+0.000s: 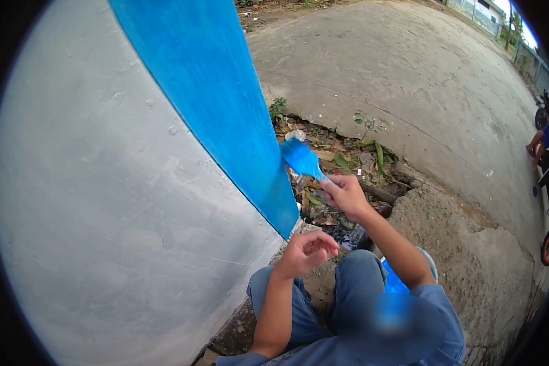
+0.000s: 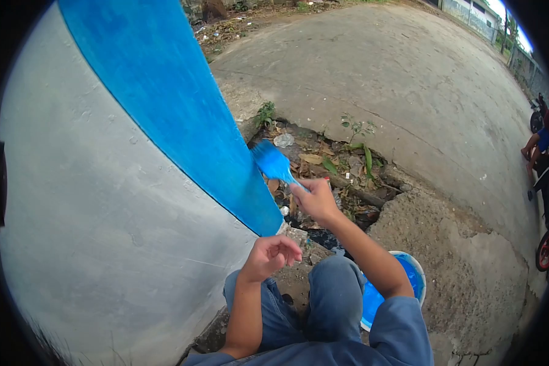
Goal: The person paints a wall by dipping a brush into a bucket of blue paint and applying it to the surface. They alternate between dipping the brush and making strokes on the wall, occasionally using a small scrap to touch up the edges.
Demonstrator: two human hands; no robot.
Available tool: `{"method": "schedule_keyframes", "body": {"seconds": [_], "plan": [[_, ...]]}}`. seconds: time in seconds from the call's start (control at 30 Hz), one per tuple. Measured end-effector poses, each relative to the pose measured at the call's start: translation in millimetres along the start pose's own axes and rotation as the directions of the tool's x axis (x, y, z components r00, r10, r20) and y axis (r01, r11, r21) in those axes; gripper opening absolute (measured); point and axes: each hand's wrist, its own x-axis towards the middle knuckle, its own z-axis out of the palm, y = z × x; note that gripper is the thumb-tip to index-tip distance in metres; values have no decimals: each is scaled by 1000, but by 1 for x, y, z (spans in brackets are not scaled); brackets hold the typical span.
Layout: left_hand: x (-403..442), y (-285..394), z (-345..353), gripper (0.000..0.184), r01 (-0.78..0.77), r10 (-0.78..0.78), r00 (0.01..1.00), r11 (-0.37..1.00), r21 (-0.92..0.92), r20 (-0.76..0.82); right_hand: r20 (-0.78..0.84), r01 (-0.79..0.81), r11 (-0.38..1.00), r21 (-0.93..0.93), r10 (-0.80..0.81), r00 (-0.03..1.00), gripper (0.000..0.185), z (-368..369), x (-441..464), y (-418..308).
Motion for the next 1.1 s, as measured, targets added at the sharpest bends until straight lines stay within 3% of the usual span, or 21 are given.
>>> {"method": "schedule_keyframes", "body": {"seconds": [0.1, 0.17, 0.27, 0.43, 0.5, 0.57, 0.83, 1.1], "plan": [[-8, -6, -7, 53, -27, 25, 999, 999, 46, 48, -55, -113, 993, 25, 115, 992, 30, -7, -2, 39], [-11, -2, -7, 56, 13, -17, 999, 994, 111, 32, -42, -66, 997, 32, 67, 997, 24, -15, 2, 65], [-13, 3, -4, 60, 44, -44, 999, 991, 129, -1, -51, 97, 983, -155, -106, 993, 22, -24, -5, 81], [-6, 3, -3, 64, 113, -107, 993, 982, 150, -47, -48, 125, 990, -68, -129, 990, 23, -32, -15, 109], [3, 1, 5, 67, 62, -55, 996, 993, 104, -69, -25, 93, 994, -50, -95, 995, 21, -43, -16, 110], [5, 1, 9, 68, 106, -99, 991, 992, 70, -94, 36, 124, 979, -161, -120, 992, 17, -58, -12, 107], [31, -6, 6, 69, 179, -178, 972, 984, -4, -156, 47, 65, 998, 8, -65, 997, 9, -79, -7, 125], [48, -5, 3, 69, 203, -203, 969, 979, -13, -141, 4, 116, 993, 23, -116, 993, 14, -86, -6, 128]]}}
